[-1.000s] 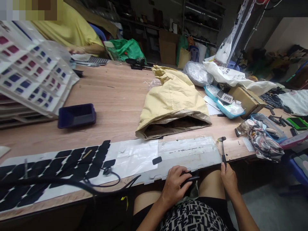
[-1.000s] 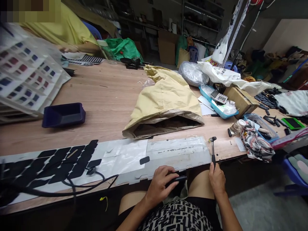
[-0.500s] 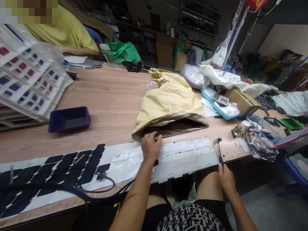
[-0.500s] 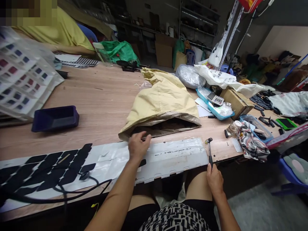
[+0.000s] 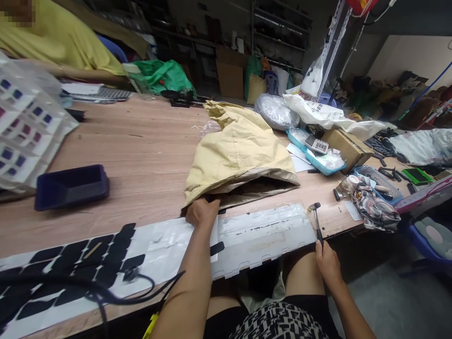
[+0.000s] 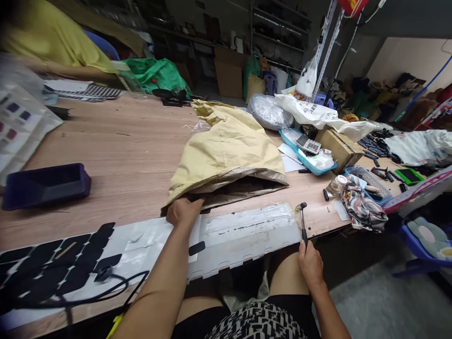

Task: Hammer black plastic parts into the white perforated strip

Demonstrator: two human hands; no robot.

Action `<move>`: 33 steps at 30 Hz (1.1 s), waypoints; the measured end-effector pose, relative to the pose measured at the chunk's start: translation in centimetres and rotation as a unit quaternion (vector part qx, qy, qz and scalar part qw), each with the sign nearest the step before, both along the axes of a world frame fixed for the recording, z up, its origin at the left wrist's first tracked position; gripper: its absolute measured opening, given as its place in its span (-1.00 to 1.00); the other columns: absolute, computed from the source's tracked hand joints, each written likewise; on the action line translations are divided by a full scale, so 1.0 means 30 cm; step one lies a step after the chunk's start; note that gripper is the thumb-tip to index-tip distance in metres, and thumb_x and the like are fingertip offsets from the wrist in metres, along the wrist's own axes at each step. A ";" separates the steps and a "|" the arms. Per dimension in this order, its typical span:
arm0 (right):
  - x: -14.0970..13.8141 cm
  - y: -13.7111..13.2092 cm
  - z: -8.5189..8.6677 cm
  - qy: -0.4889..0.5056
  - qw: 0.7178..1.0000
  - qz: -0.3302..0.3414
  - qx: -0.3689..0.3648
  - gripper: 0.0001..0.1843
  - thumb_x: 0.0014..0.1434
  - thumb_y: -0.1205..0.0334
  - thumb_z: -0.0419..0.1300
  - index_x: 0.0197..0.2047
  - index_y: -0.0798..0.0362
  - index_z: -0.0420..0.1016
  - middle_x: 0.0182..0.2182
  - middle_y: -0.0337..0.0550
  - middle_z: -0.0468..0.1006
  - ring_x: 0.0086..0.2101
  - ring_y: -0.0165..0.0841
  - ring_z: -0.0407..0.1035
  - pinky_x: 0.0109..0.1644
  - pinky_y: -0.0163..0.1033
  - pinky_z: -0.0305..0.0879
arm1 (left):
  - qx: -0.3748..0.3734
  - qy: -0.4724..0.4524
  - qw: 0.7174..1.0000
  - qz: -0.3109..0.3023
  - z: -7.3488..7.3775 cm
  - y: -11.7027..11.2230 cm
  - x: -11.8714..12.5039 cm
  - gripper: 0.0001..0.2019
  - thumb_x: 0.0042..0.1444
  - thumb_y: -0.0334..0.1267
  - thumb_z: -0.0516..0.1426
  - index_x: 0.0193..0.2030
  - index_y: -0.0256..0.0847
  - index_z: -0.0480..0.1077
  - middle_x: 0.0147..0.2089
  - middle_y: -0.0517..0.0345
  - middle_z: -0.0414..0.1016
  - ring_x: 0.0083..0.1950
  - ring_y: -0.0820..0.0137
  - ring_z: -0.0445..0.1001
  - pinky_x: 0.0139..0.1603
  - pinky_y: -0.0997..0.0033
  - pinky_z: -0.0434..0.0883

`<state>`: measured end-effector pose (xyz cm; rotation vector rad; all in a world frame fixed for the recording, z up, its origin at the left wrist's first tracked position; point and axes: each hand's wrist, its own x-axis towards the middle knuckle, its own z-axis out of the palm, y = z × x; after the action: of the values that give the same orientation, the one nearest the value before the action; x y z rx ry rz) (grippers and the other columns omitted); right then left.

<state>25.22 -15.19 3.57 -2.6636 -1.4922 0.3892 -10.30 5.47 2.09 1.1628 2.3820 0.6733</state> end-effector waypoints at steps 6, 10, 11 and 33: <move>-0.003 -0.005 -0.005 -0.003 1.000 -0.004 0.000 -0.55 0.41 0.02 -0.20 -0.14 0.06 0.43 -0.27 0.03 0.63 -0.27 -0.23 0.51 -0.30 -0.28 0.11 | 0.139 0.022 0.975 -0.172 -0.020 -0.182 0.135 -0.70 0.05 -0.03 0.14 -0.23 -0.17 0.55 -0.23 0.01 0.53 -0.09 0.13 0.43 -0.07 0.25 0.35; -0.005 -0.006 0.001 -0.003 1.000 -0.003 -0.001 -0.55 0.41 0.02 -0.19 -0.15 0.06 0.44 -0.26 0.03 0.63 -0.27 -0.24 0.51 -0.30 -0.29 0.12 | 0.125 -0.084 0.937 -0.316 -0.016 -0.230 0.301 -0.75 0.09 -0.08 0.12 -0.21 -0.14 0.53 -0.23 0.12 0.51 -0.23 0.33 0.45 -0.24 0.42 0.33; -0.006 -0.006 0.003 -0.001 1.000 -0.004 -0.004 -0.55 0.41 0.03 -0.19 -0.16 0.06 0.44 -0.27 0.02 0.63 -0.27 -0.24 0.51 -0.30 -0.29 0.12 | 0.116 -0.097 0.929 -0.339 -0.009 -0.223 0.347 -0.76 0.09 -0.10 0.12 -0.22 -0.15 0.54 -0.26 0.13 0.51 -0.26 0.35 0.45 -0.27 0.44 0.31; 0.002 -0.014 -0.033 0.030 0.999 0.006 0.018 -0.60 0.41 0.06 -0.17 -0.19 0.03 0.42 -0.34 -0.04 0.63 -0.33 -0.26 0.51 -0.34 -0.30 0.08 | 0.200 -0.107 0.943 -0.245 -0.009 0.026 0.525 -0.71 0.09 -0.17 0.04 -0.32 -0.22 0.58 -0.30 0.07 0.60 -0.25 0.31 0.52 -0.18 0.42 0.37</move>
<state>25.27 -15.61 2.58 -2.5935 -1.4836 0.4357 5.45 6.25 1.82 1.6712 1.7146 1.0669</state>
